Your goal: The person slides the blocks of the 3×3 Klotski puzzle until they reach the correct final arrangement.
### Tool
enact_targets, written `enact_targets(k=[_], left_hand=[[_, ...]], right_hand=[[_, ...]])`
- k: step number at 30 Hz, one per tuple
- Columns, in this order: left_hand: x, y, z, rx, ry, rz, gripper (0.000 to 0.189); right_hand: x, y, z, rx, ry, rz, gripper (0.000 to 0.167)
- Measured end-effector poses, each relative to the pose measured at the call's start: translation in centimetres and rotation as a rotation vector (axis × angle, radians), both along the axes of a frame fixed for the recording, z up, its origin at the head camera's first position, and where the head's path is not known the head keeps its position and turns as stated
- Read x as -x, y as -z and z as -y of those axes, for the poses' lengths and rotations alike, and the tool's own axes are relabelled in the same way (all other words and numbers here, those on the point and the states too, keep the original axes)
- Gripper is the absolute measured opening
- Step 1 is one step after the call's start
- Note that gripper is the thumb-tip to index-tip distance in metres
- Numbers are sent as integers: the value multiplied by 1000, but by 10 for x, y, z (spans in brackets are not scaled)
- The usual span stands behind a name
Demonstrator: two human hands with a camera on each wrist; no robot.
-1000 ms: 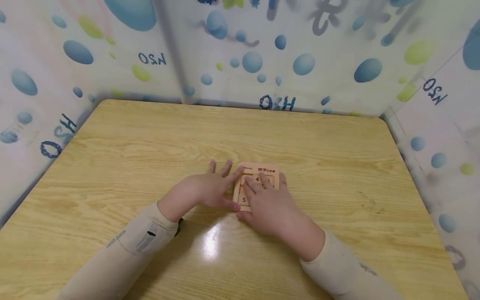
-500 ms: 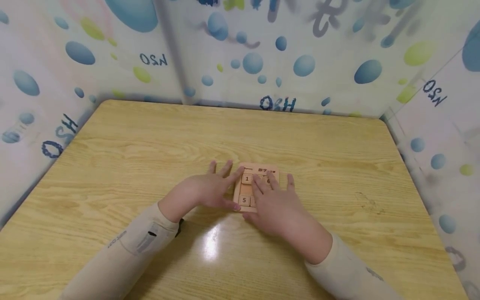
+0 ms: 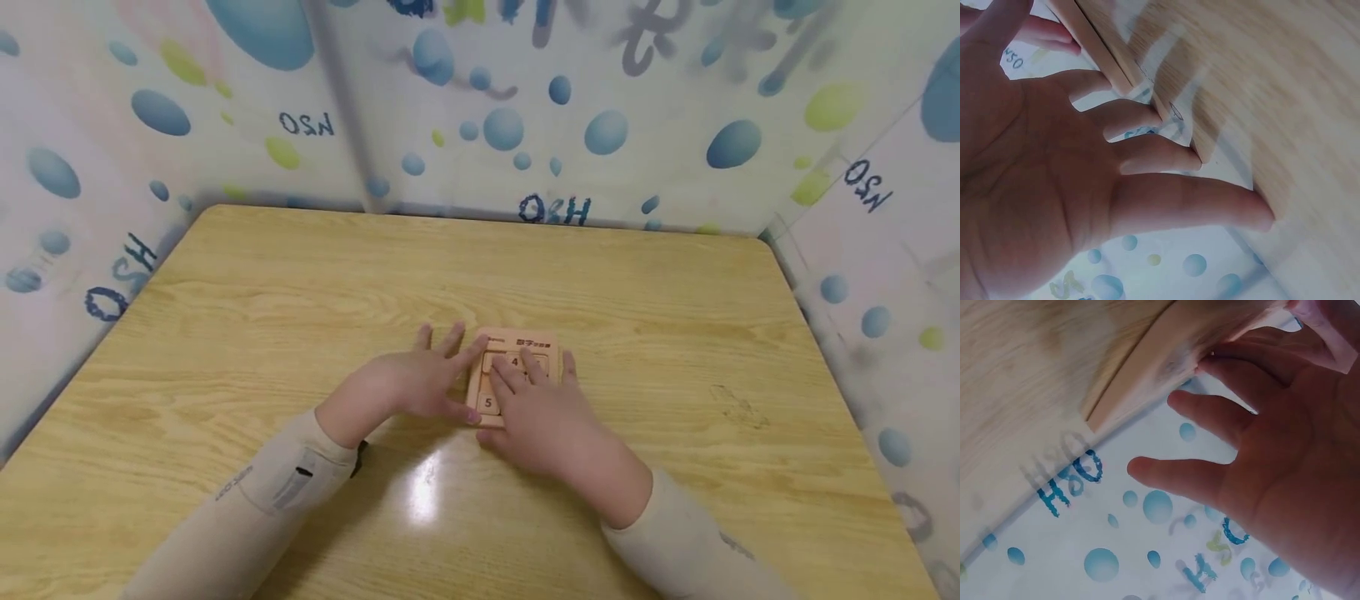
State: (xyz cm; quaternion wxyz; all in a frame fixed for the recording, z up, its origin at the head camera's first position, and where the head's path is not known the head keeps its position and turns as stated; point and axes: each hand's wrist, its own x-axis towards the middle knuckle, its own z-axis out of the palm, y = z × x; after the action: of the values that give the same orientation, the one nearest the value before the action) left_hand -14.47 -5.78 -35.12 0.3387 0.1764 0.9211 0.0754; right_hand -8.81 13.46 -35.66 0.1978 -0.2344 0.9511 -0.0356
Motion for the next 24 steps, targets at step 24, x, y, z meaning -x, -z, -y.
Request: enact_targets(k=[24], left_hand=[[0, 2, 0, 0, -5, -5, 113]], right_hand=[[4, -2, 6, -15, 41, -12, 80]])
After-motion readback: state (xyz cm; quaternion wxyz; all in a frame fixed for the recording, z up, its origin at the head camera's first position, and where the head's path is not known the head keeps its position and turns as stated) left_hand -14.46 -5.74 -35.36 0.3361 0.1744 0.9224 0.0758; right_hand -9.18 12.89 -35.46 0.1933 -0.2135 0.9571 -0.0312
